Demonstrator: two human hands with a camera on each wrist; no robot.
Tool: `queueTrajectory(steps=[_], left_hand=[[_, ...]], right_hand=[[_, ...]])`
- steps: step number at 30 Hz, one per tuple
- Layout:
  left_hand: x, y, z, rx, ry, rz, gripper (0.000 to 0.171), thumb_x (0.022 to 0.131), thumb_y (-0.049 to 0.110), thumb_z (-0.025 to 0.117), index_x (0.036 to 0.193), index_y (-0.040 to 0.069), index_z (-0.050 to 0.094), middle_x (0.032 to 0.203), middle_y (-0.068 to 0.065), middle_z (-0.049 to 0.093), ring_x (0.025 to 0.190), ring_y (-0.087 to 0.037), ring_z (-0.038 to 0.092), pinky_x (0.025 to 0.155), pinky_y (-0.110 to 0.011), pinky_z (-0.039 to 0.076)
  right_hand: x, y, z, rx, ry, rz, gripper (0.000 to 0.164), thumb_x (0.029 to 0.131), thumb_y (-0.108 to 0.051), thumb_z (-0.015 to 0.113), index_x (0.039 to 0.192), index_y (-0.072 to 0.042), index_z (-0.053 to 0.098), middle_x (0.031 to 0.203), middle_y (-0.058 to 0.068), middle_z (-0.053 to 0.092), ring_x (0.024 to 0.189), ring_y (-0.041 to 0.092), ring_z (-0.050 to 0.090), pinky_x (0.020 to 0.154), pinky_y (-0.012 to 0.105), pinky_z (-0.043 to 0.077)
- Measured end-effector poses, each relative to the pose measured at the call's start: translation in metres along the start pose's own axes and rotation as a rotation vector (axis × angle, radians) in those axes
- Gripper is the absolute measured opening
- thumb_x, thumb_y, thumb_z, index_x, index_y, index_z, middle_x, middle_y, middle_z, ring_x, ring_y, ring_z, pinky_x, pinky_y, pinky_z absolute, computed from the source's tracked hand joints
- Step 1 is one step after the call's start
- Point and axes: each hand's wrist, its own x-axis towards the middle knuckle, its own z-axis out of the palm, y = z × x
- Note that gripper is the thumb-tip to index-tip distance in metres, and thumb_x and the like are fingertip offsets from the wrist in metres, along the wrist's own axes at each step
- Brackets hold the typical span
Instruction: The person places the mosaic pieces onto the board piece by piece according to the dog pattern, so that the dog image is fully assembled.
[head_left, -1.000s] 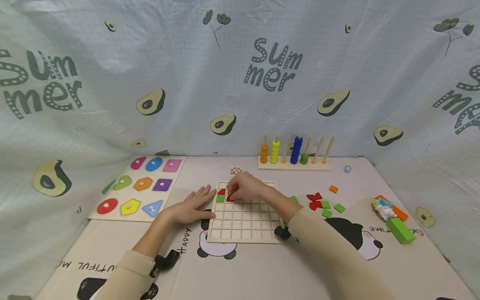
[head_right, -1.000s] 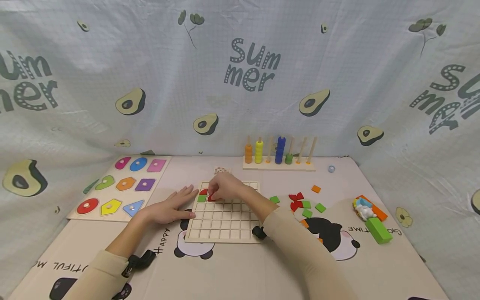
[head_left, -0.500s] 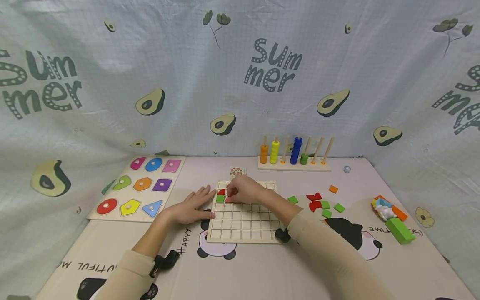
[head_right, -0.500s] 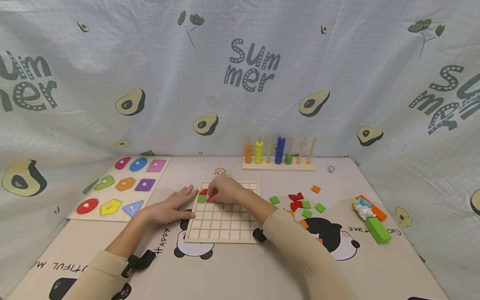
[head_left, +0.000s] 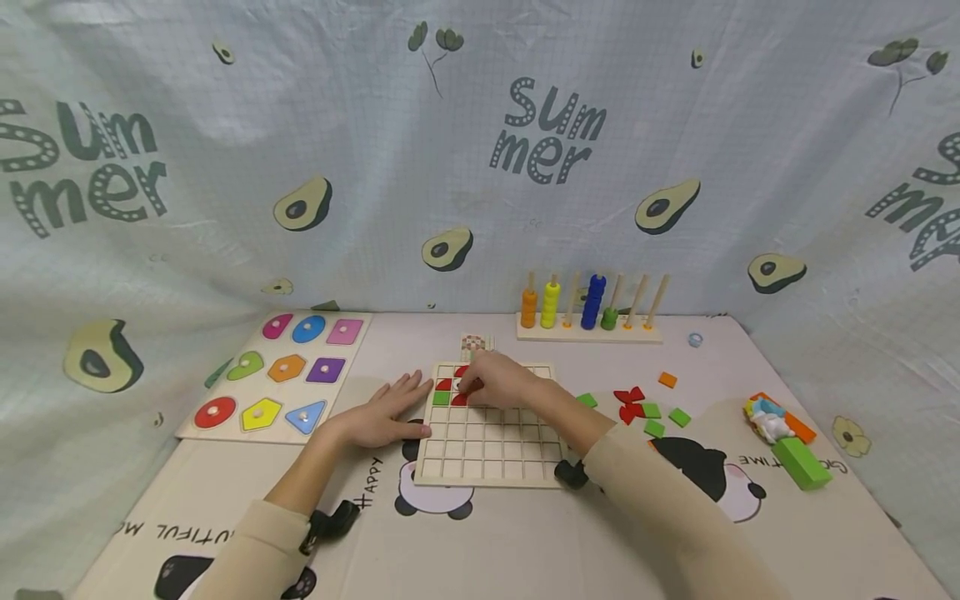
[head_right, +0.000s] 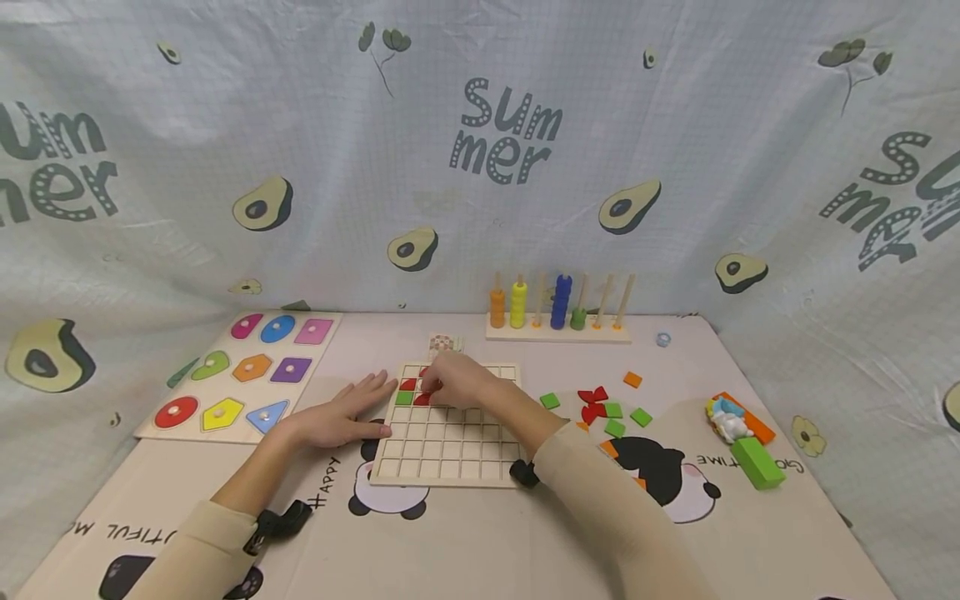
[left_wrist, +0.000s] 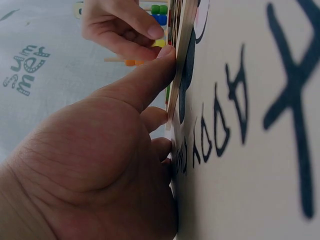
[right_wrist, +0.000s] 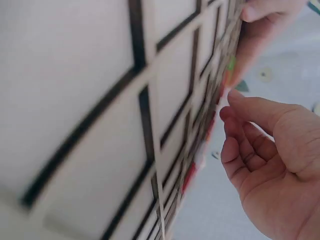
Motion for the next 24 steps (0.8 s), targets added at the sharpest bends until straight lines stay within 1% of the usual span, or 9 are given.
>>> queueTrajectory(steps=[2,5,9,12,13,16,20,22,24], left_hand=[[0.001,0.0,0.001,0.002,0.0,0.002,0.086,0.09,0.054,0.058,0.155,0.016,0.016,0.161,-0.011,0.003,0.148,-0.032,-0.004,0.117,-0.054,-0.002],[0.001,-0.001,0.001,0.005,0.003,-0.007,0.086,0.09,0.055,0.058,0.155,0.018,0.016,0.161,-0.01,0.003,0.148,-0.03,-0.005,0.117,-0.053,-0.002],[0.001,-0.001,0.002,-0.001,0.009,-0.012,0.086,0.089,0.055,0.059,0.155,0.019,0.016,0.161,-0.009,0.003,0.148,-0.03,-0.005,0.117,-0.053,-0.002],[0.001,-0.001,0.002,-0.011,0.012,-0.007,0.086,0.089,0.054,0.059,0.155,0.019,0.017,0.162,-0.01,0.003,0.148,-0.031,-0.005,0.117,-0.054,-0.002],[0.001,-0.002,0.001,-0.014,0.01,-0.009,0.086,0.089,0.054,0.059,0.155,0.019,0.016,0.162,-0.009,0.003,0.148,-0.031,-0.005,0.117,-0.054,-0.002],[0.0,-0.002,0.001,-0.021,0.012,-0.015,0.086,0.089,0.055,0.059,0.155,0.02,0.016,0.162,-0.008,0.003,0.148,-0.031,-0.005,0.117,-0.053,-0.002],[0.0,-0.002,0.002,-0.024,0.015,-0.02,0.086,0.089,0.054,0.059,0.155,0.019,0.017,0.162,-0.009,0.003,0.148,-0.032,-0.004,0.117,-0.054,0.0],[0.0,-0.001,0.002,-0.028,0.018,-0.014,0.085,0.089,0.052,0.059,0.155,0.018,0.017,0.162,-0.01,0.004,0.147,-0.034,-0.003,0.117,-0.055,0.0],[0.0,-0.001,0.002,-0.029,0.018,-0.016,0.085,0.089,0.053,0.059,0.155,0.019,0.017,0.162,-0.01,0.004,0.148,-0.033,-0.003,0.117,-0.054,0.0]], right_hand=[[-0.009,0.002,-0.006,0.031,0.011,0.009,0.02,0.085,-0.011,0.073,0.105,-0.011,0.075,0.096,0.0,0.069,0.078,0.009,0.056,0.069,0.025,0.049],[-0.026,0.008,-0.019,0.069,0.043,0.007,0.025,0.086,-0.014,0.072,0.111,-0.01,0.072,0.103,0.004,0.068,0.078,0.011,0.057,0.068,0.026,0.05],[-0.057,0.023,-0.037,0.13,0.108,0.036,0.029,0.088,-0.022,0.072,0.116,-0.017,0.07,0.113,-0.001,0.066,0.087,0.012,0.058,0.072,0.028,0.052],[-0.085,0.038,-0.049,0.159,0.171,0.074,0.03,0.087,-0.024,0.072,0.117,-0.022,0.068,0.113,-0.007,0.064,0.089,0.012,0.058,0.075,0.03,0.052],[-0.095,0.043,-0.053,0.165,0.19,0.086,0.031,0.087,-0.024,0.072,0.118,-0.022,0.067,0.112,-0.007,0.064,0.089,0.012,0.058,0.076,0.031,0.052],[-0.122,0.06,-0.061,0.157,0.234,0.138,0.033,0.086,-0.024,0.073,0.119,-0.021,0.067,0.111,-0.005,0.064,0.088,0.013,0.057,0.077,0.032,0.052],[-0.152,0.085,-0.07,0.167,0.236,0.253,0.035,0.086,-0.023,0.073,0.12,-0.019,0.067,0.11,0.003,0.065,0.088,0.019,0.057,0.071,0.032,0.053],[-0.163,0.096,-0.072,0.171,0.215,0.307,0.034,0.086,-0.02,0.073,0.12,-0.016,0.067,0.11,0.007,0.066,0.088,0.021,0.057,0.067,0.03,0.053],[-0.171,0.106,-0.072,0.173,0.184,0.342,0.033,0.086,-0.016,0.073,0.119,-0.012,0.068,0.109,0.01,0.067,0.088,0.023,0.058,0.066,0.03,0.054]])
